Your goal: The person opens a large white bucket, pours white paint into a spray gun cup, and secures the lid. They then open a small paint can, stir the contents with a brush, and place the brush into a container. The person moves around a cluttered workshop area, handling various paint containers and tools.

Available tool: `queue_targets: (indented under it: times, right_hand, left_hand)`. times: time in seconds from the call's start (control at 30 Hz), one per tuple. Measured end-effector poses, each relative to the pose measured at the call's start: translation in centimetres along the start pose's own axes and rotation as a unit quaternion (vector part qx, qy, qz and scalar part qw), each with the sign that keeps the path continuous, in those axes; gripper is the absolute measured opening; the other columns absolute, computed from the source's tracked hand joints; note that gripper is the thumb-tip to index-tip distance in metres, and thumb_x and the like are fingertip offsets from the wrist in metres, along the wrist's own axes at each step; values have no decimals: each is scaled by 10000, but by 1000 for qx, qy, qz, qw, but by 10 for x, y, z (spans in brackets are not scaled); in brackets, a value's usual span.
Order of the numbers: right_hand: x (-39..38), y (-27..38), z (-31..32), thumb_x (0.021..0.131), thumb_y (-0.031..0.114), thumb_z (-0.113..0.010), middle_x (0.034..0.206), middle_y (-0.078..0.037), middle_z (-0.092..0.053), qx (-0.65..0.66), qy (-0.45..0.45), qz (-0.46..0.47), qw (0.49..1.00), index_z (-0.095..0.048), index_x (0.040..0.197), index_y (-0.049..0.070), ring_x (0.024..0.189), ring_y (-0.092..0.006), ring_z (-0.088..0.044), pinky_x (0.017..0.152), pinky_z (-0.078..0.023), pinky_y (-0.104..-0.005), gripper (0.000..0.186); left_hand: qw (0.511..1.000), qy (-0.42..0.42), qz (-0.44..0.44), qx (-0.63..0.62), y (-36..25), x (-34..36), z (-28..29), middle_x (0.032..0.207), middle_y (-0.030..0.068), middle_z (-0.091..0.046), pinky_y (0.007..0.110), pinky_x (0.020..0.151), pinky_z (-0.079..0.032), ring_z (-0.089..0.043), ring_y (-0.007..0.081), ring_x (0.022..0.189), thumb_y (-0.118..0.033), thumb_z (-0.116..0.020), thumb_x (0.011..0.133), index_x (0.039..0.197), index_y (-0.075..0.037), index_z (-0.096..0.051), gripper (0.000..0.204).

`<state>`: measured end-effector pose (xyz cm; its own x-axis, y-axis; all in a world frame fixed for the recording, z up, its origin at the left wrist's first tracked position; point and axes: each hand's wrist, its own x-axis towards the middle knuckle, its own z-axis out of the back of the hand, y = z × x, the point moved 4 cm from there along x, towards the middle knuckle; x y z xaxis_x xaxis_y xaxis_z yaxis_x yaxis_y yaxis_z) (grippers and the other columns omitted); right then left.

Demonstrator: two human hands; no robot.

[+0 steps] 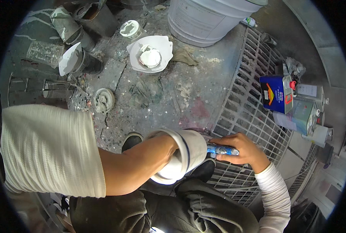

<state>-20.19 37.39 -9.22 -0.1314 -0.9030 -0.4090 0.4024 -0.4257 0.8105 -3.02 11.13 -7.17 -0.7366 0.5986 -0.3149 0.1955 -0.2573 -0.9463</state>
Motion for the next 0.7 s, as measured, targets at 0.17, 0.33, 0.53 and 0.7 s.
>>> queue_targets:
  times: [0.17,0.33,0.53,0.7]
  right_hand:
    - [-9,4,-4,887,387,-785,1027,-244,-765,14,6,7,1000,-711,1254,-17,844,-398,-767,752,-606,-429,551]
    - [-17,8,-21,889,442,-781,1060,-203,-774,-37,31,2,999,-738,1235,51,855,-390,-763,751,-611,-448,525]
    - [-19,5,-17,880,470,-779,1042,-217,-775,-2,-5,-2,1000,-735,1232,13,848,-380,-773,745,-618,-428,578]
    - [-14,10,-14,883,448,-779,1041,-221,-772,-10,5,1,1000,-728,1244,6,856,-380,-772,758,-618,-421,573]
  left_hand:
    - [997,-18,7,-71,0,-1,1,981,119,-729,427,1009,-470,-665,274,984,-302,-621,920,957,-13,-751,318]
    - [990,-30,18,-137,0,-1,1,986,127,-728,427,1005,-471,-666,276,982,-311,-623,919,966,-9,-750,331]
    - [986,-36,11,-163,3,-3,1,990,136,-727,427,1001,-473,-667,279,980,-322,-625,917,976,-4,-750,346]
    - [985,-38,3,-169,4,-6,1,995,143,-727,427,998,-474,-668,281,978,-330,-627,916,985,1,-749,360]
